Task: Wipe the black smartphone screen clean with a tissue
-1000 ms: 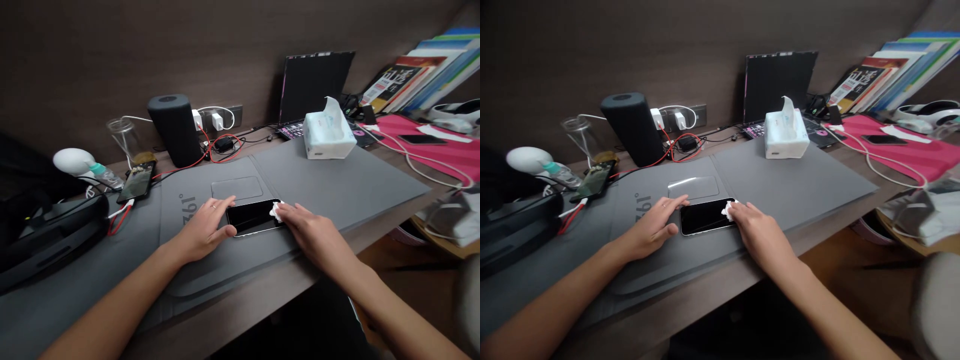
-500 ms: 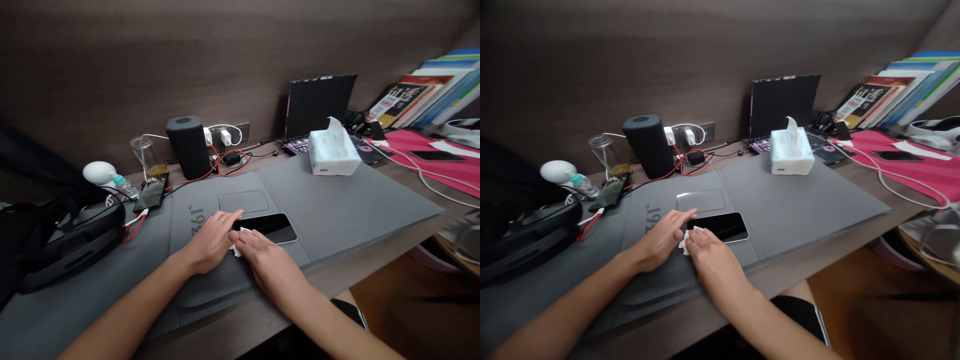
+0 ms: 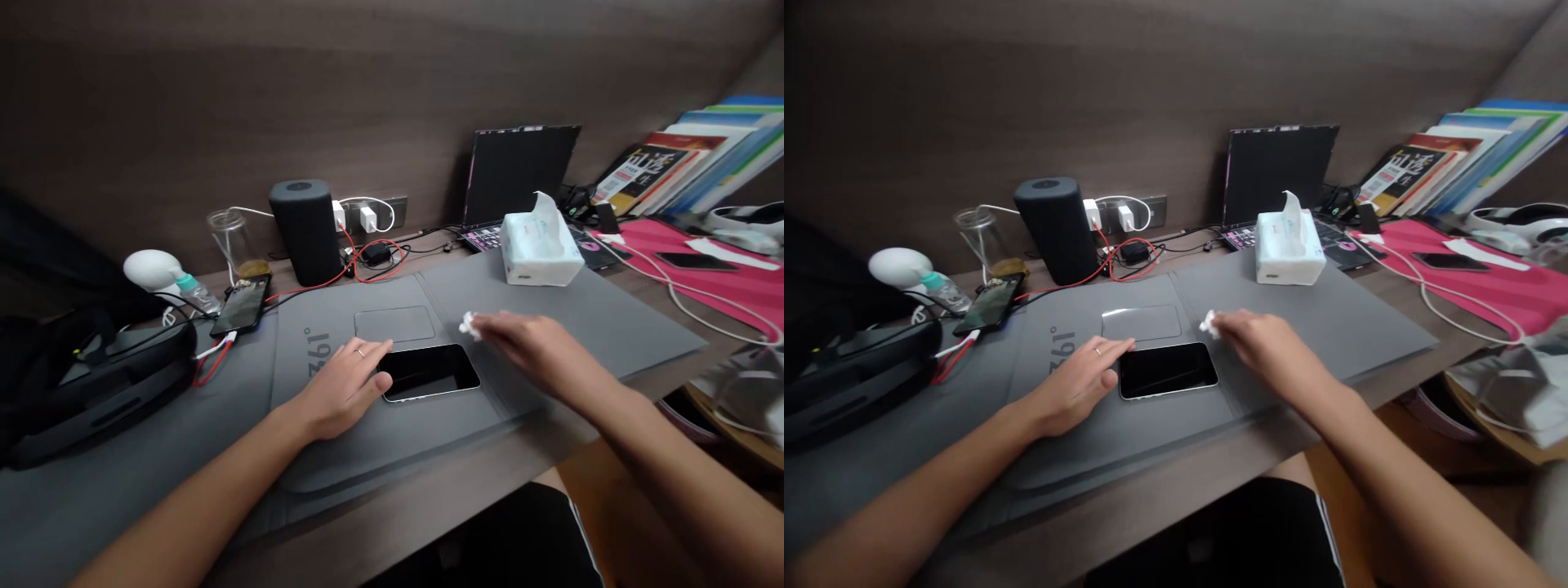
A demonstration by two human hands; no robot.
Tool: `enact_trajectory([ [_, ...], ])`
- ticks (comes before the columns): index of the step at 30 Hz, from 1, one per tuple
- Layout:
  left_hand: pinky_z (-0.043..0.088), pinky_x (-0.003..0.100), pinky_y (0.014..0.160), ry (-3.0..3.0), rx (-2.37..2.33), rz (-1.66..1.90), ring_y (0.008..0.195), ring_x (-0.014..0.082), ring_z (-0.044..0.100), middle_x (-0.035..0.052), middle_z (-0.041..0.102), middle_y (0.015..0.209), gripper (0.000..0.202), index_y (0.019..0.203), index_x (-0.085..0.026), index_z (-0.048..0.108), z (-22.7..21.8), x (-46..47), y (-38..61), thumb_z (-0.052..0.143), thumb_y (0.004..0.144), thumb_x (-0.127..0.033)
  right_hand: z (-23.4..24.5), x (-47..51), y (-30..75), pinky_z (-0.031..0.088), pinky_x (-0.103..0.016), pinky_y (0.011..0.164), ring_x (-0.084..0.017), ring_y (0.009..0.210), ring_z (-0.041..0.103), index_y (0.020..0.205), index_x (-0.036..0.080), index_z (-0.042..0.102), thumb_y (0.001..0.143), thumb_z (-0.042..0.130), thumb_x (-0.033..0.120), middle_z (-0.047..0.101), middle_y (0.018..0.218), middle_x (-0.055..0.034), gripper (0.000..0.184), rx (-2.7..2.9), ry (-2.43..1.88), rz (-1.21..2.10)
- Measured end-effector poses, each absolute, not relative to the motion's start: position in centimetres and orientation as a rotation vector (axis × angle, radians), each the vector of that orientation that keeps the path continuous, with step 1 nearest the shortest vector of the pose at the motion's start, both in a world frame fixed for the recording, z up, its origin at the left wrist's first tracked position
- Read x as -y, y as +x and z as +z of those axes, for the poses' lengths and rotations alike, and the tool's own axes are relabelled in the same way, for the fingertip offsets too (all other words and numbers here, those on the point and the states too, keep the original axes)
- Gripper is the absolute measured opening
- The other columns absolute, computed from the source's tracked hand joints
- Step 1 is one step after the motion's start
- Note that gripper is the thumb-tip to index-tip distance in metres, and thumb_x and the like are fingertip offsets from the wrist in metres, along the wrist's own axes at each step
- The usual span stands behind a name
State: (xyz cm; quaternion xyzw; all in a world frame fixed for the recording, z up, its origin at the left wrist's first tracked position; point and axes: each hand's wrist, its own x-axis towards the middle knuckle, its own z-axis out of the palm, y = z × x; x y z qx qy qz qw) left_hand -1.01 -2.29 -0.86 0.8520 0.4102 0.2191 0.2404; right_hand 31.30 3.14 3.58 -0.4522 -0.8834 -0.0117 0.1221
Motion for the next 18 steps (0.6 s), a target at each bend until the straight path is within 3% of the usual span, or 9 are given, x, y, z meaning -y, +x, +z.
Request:
enact_trajectory([
  [4,0.040,0.051,0.105,2.357,-1.166,0.606,0.122,0.0279,0.049,0.0108,0.056,0.140,0.058,0.144,-0.017,0.044,-0.7,2.3,-0.7,0.027,0.103,-0.055,4.5,-6.6,30.8,0.045,-0.060,0.100,-0.035,0.123,0.058,0.110,0.021,0.070,0.091,0.047,0.024,0.064,0.133,-0.0140,0.030,2.678,-1.341,-0.064],
  [6,0.041,0.048,0.105,2.369,-1.177,0.608,0.120,0.0268,0.050,0.0096,0.058,0.138,0.052,0.141,-0.018,0.048,-0.6,2.3,-0.6,0.035,0.102,-0.050,4.4,-7.4,29.0,0.036,-0.066,0.105,-0.037,0.131,0.050,0.122,0.020,0.065,0.091,0.049,0.028,0.057,0.141,-0.0151,0.035,2.721,-1.301,0.000],
  [8,0.042,0.047,0.105,2.379,-1.183,0.609,0.119,0.0264,0.051,0.0089,0.059,0.137,0.048,0.138,-0.017,0.051,-0.5,2.3,-0.5,0.040,0.102,-0.047,4.1,-7.6,26.6,0.035,-0.059,0.109,-0.034,0.135,0.047,0.136,0.020,0.054,0.094,0.048,0.034,0.053,0.145,-0.0141,0.045,2.728,-1.238,0.102],
  [10,0.042,0.046,0.105,2.386,-1.183,0.613,0.118,0.0260,0.051,0.0085,0.059,0.136,0.045,0.135,-0.017,0.053,-0.4,2.3,-0.5,0.042,0.101,-0.044,3.7,-8.0,24.5,0.041,-0.048,0.106,-0.030,0.129,0.052,0.140,0.020,0.050,0.093,0.053,0.038,0.056,0.141,-0.0140,0.050,2.756,-1.194,0.208],
  [14,0.042,0.046,0.106,2.347,-1.206,0.672,0.121,0.0252,0.052,0.0081,0.057,0.138,0.042,0.136,-0.020,0.051,-0.5,2.4,-0.5,0.042,0.102,-0.042,2.8,-10.0,22.2,0.051,-0.041,0.088,-0.030,0.105,0.062,0.116,0.017,0.064,0.076,0.075,0.040,0.064,0.114,-0.0150,0.047,2.837,-1.206,0.293],
  [18,0.038,0.048,0.110,2.275,-1.309,0.853,0.126,0.0264,0.050,0.0093,0.054,0.139,0.040,0.136,-0.021,0.050,-0.7,2.3,-0.4,0.043,0.101,-0.039,2.7,-11.3,22.1,0.052,-0.039,0.075,-0.028,0.090,0.060,0.101,0.017,0.064,0.066,0.082,0.041,0.058,0.100,-0.0117,0.047,2.841,-1.193,0.283],
])
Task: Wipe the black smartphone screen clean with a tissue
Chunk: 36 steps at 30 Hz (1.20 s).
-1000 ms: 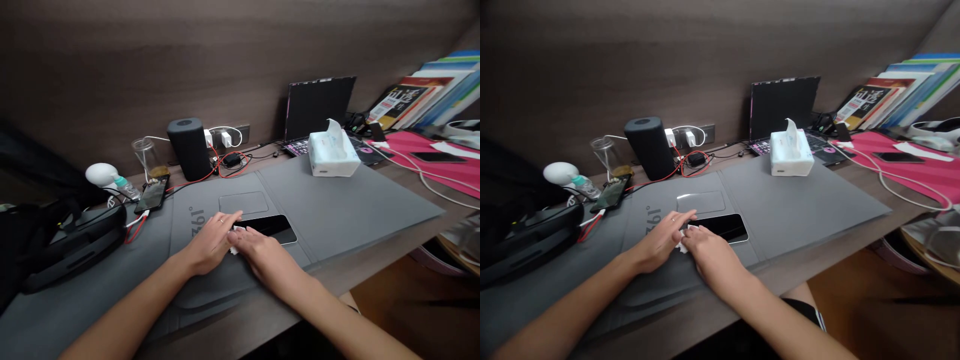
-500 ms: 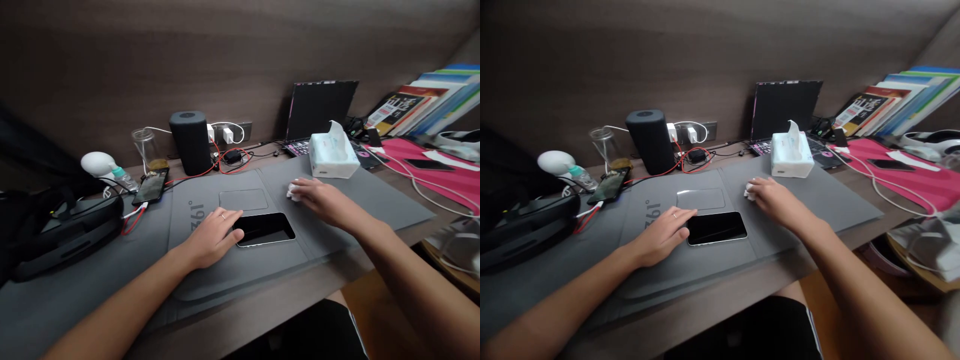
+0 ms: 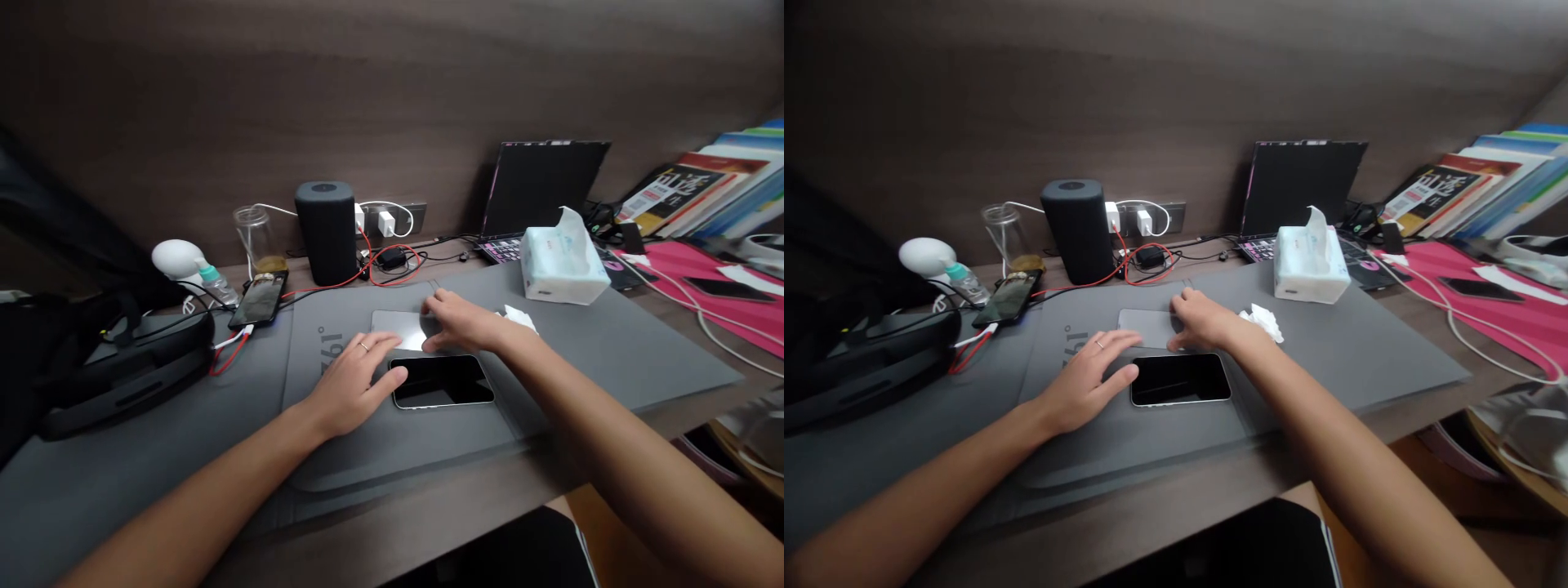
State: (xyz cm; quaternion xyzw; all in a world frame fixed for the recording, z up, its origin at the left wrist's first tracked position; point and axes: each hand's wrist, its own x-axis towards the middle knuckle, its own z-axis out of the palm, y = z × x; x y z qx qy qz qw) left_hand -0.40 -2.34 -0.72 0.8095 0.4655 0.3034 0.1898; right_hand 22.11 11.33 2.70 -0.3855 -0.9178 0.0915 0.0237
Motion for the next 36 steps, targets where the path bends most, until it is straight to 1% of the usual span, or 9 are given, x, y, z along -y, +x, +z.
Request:
enact_trajectory([
  [2,0.034,0.050,0.113,2.221,-1.400,1.019,0.131,0.0274,0.046,0.0109,0.050,0.142,0.042,0.138,-0.021,0.047,-0.8,2.3,-0.4,0.046,0.099,-0.037,3.3,-10.8,22.6,0.051,-0.036,0.076,-0.024,0.087,0.059,0.101,0.019,0.061,0.075,0.076,0.041,0.055,0.103,-0.0100,0.037,2.835,-1.124,0.288],
  [5,0.034,0.049,0.114,2.086,-1.505,1.219,0.138,0.0286,0.039,0.0137,0.038,0.151,0.056,0.148,-0.020,0.033,-1.0,2.3,-0.4,0.048,0.097,-0.038,4.5,-8.8,24.1,0.049,-0.034,0.080,-0.019,0.085,0.058,0.101,0.020,0.059,0.096,0.051,0.037,0.055,0.108,-0.0092,0.019,2.803,-1.018,0.310],
  [8,0.032,0.050,0.116,2.057,-1.507,1.130,0.142,0.0286,0.035,0.0145,0.033,0.156,0.061,0.152,-0.018,0.026,-1.2,2.3,-0.4,0.045,0.099,-0.043,5.2,-6.3,26.3,0.049,-0.034,0.080,-0.019,0.088,0.062,0.103,0.021,0.063,0.102,0.038,0.032,0.060,0.107,-0.0094,0.027,2.762,-0.911,0.348],
  [11,0.028,0.050,0.118,2.146,-1.461,0.895,0.143,0.0277,0.035,0.0134,0.039,0.154,0.058,0.149,-0.016,0.034,-1.2,2.4,-0.4,0.041,0.100,-0.047,4.6,-4.1,28.6,0.050,-0.034,0.085,-0.020,0.097,0.064,0.114,0.023,0.066,0.102,0.041,0.028,0.066,0.113,-0.0092,0.028,2.719,-0.841,0.361],
  [16,0.038,0.049,0.113,2.326,-1.332,0.626,0.135,0.0286,0.044,0.0120,0.051,0.147,0.059,0.142,-0.016,0.046,-1.1,2.5,-0.4,0.047,0.097,-0.053,1.6,-2.1,30.7,0.050,-0.037,0.098,-0.021,0.116,0.062,0.128,0.026,0.064,0.100,0.048,0.026,0.062,0.134,-0.0088,0.033,2.653,-0.797,0.377],
  [20,0.043,0.049,0.107,2.425,-1.272,0.593,0.127,0.0292,0.048,0.0114,0.059,0.137,0.062,0.140,-0.018,0.048,-1.1,2.5,-0.4,0.058,0.091,-0.056,0.1,-1.5,30.7,0.045,-0.044,0.107,-0.024,0.130,0.053,0.130,0.029,0.063,0.097,0.054,0.028,0.055,0.145,-0.0072,0.035,2.606,-0.749,0.413],
  [24,0.046,0.047,0.104,2.462,-1.217,0.627,0.122,0.0279,0.052,0.0091,0.063,0.130,0.054,0.135,-0.021,0.052,-1.1,2.5,-0.4,0.062,0.090,-0.049,0.1,-1.2,30.4,0.037,-0.052,0.113,-0.027,0.138,0.044,0.130,0.030,0.064,0.095,0.058,0.034,0.051,0.149,-0.0063,0.035,2.629,-0.770,0.415],
  [29,0.048,0.048,0.101,2.468,-1.234,0.659,0.121,0.0281,0.054,0.0104,0.064,0.128,0.052,0.134,-0.021,0.054,-0.9,2.5,-0.4,0.062,0.090,-0.047,0.1,-1.3,30.5,0.041,-0.056,0.109,-0.031,0.136,0.046,0.142,0.030,0.052,0.089,0.064,0.045,0.044,0.153,-0.0097,0.055,2.569,-0.960,0.450],
  [36,0.047,0.045,0.103,2.503,-1.236,0.627,0.123,0.0274,0.052,0.0093,0.061,0.136,0.051,0.133,-0.018,0.057,-0.8,2.5,-0.6,0.062,0.091,-0.047,-0.1,-1.4,30.4,0.046,-0.051,0.105,-0.029,0.129,0.052,0.134,0.028,0.060,0.091,0.062,0.042,0.055,0.142,-0.0103,0.045,2.575,-0.962,0.443],
])
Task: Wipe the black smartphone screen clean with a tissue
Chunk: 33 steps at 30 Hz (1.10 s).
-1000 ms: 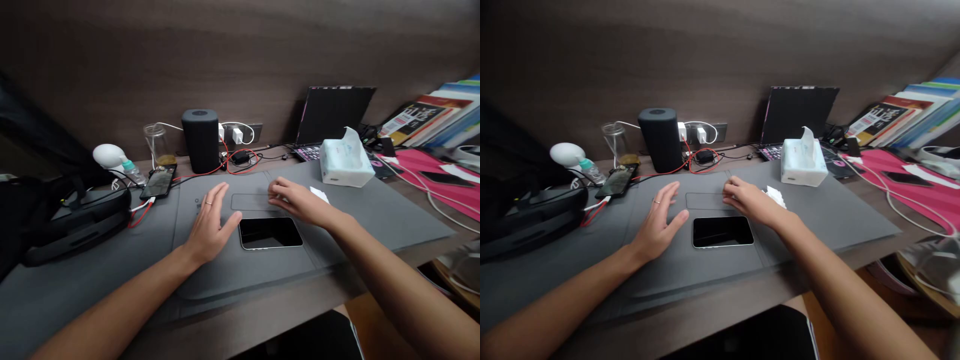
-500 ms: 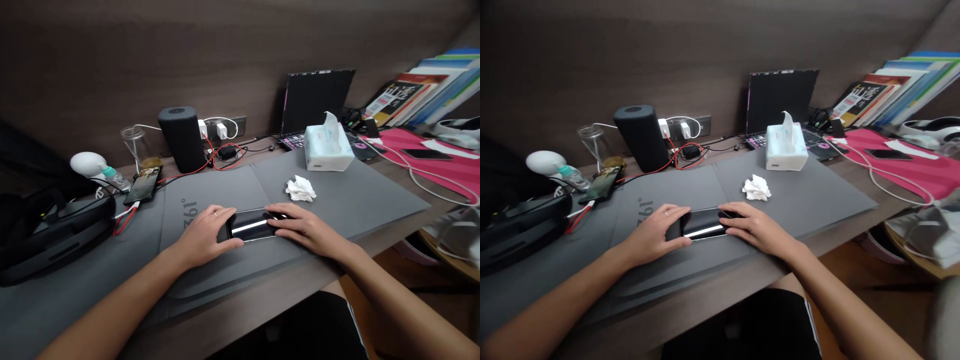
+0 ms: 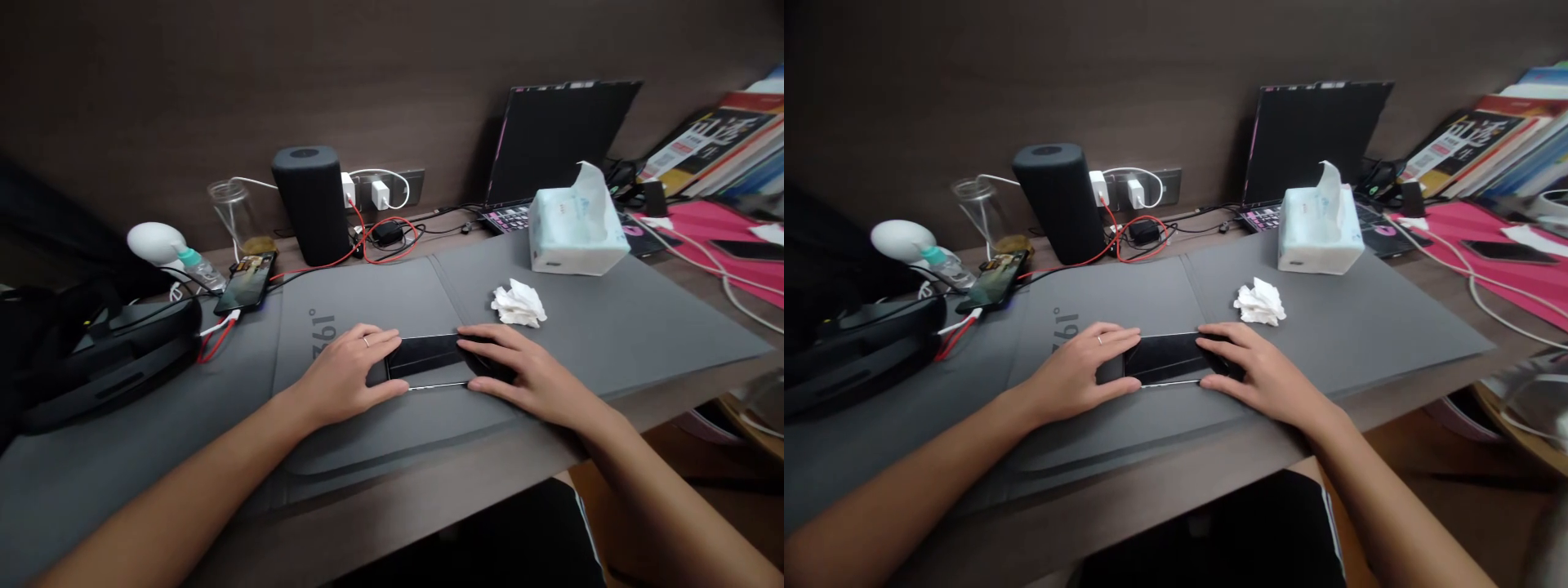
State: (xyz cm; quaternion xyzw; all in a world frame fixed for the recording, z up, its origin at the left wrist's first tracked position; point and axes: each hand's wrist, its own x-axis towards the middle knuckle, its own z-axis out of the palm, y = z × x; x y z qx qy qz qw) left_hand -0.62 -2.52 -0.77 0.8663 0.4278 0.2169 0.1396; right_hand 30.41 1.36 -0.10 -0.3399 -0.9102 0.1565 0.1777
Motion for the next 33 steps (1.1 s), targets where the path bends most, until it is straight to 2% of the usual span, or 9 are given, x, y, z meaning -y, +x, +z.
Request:
enact_trajectory([
  [24,0.048,0.046,0.102,2.465,-1.238,0.643,0.123,0.0278,0.054,0.0093,0.063,0.134,0.052,0.130,-0.020,0.061,-0.9,2.2,-0.6,0.066,0.088,-0.049,-0.4,-1.6,30.5,0.049,-0.052,0.102,-0.030,0.126,0.056,0.130,0.031,0.063,0.090,0.062,0.043,0.057,0.141,-0.0087,0.041,2.566,-0.957,0.387],
  [33,0.047,0.044,0.103,2.490,-1.239,0.630,0.124,0.0268,0.054,0.0082,0.062,0.137,0.056,0.129,-0.020,0.062,-0.7,2.0,-0.6,0.067,0.085,-0.056,-1.2,-2.2,31.2,0.054,-0.053,0.097,-0.033,0.121,0.060,0.129,0.039,0.063,0.087,0.064,0.046,0.058,0.141,-0.0044,0.043,2.559,-0.971,0.354],
])
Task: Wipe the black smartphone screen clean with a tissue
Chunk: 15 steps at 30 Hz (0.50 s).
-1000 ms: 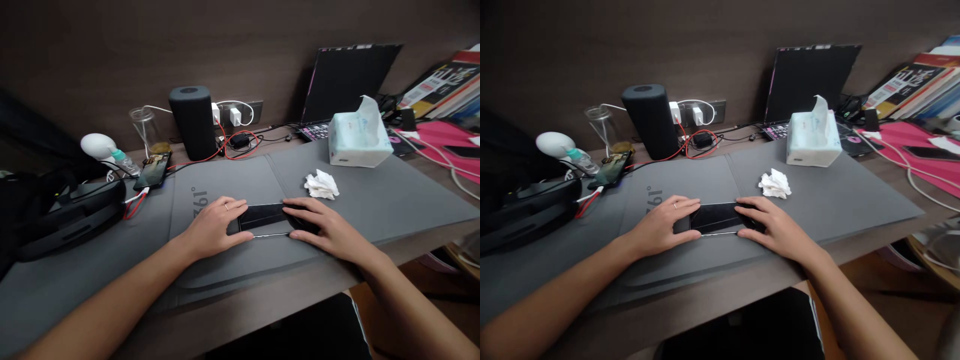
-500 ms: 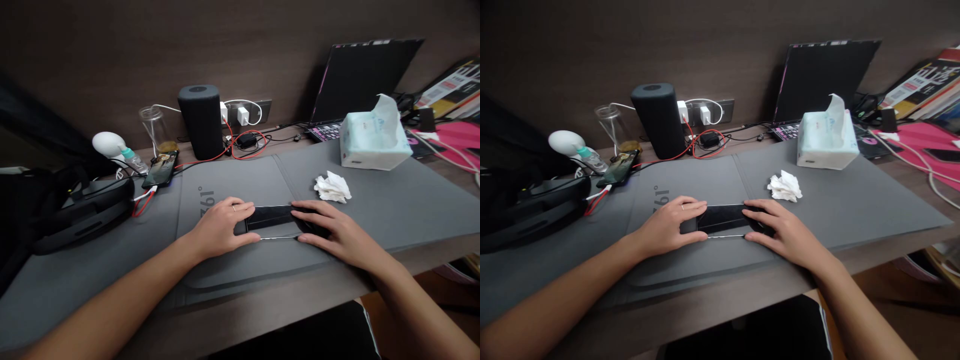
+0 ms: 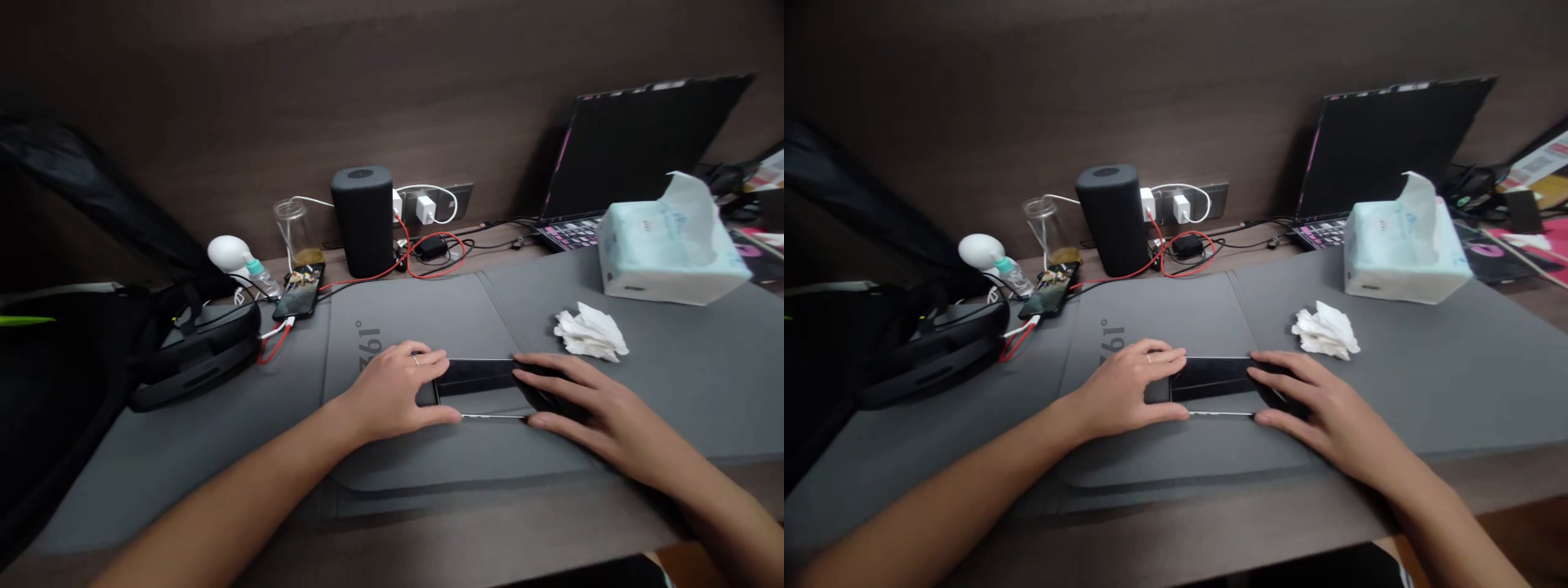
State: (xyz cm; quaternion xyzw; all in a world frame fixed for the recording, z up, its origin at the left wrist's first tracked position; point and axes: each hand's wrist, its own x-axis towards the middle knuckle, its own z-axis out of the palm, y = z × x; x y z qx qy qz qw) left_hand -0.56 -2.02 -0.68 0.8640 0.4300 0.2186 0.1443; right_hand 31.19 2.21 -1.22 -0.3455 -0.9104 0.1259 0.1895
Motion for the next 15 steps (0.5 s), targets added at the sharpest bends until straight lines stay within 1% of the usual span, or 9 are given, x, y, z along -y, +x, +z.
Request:
enact_trajectory([
  [4,0.048,0.044,0.103,2.495,-1.244,0.642,0.123,0.0268,0.054,0.0076,0.062,0.137,0.056,0.127,-0.019,0.063,-0.69,1.91,-0.46,0.066,0.086,-0.056,-1.45,-2.48,31.35,0.058,-0.054,0.091,-0.034,0.115,0.064,0.128,0.042,0.063,0.086,0.064,0.048,0.061,0.137,-0.0035,0.043,2.548,-0.943,0.313],
  [8,0.048,0.043,0.103,2.502,-1.250,0.646,0.123,0.0265,0.054,0.0080,0.061,0.138,0.056,0.126,-0.017,0.064,-0.69,1.87,-0.40,0.066,0.086,-0.056,-1.57,-2.69,31.35,0.060,-0.053,0.087,-0.034,0.112,0.066,0.129,0.042,0.063,0.086,0.064,0.049,0.063,0.135,-0.0041,0.044,2.551,-0.919,0.273],
  [12,0.049,0.043,0.102,2.478,-1.260,0.651,0.122,0.0265,0.054,0.0073,0.062,0.136,0.056,0.126,-0.017,0.064,-0.54,1.97,-0.37,0.068,0.085,-0.055,-1.55,-2.68,31.33,0.059,-0.052,0.090,-0.034,0.114,0.065,0.129,0.041,0.064,0.086,0.064,0.049,0.062,0.136,-0.0041,0.044,2.557,-0.927,0.286],
  [15,0.049,0.043,0.102,2.469,-1.254,0.651,0.122,0.0267,0.055,0.0085,0.063,0.135,0.056,0.126,-0.016,0.064,-0.34,2.08,-0.38,0.069,0.085,-0.054,-1.52,-2.57,31.33,0.057,-0.052,0.093,-0.033,0.117,0.063,0.130,0.040,0.063,0.087,0.063,0.048,0.060,0.139,-0.0038,0.044,2.564,-0.954,0.307],
])
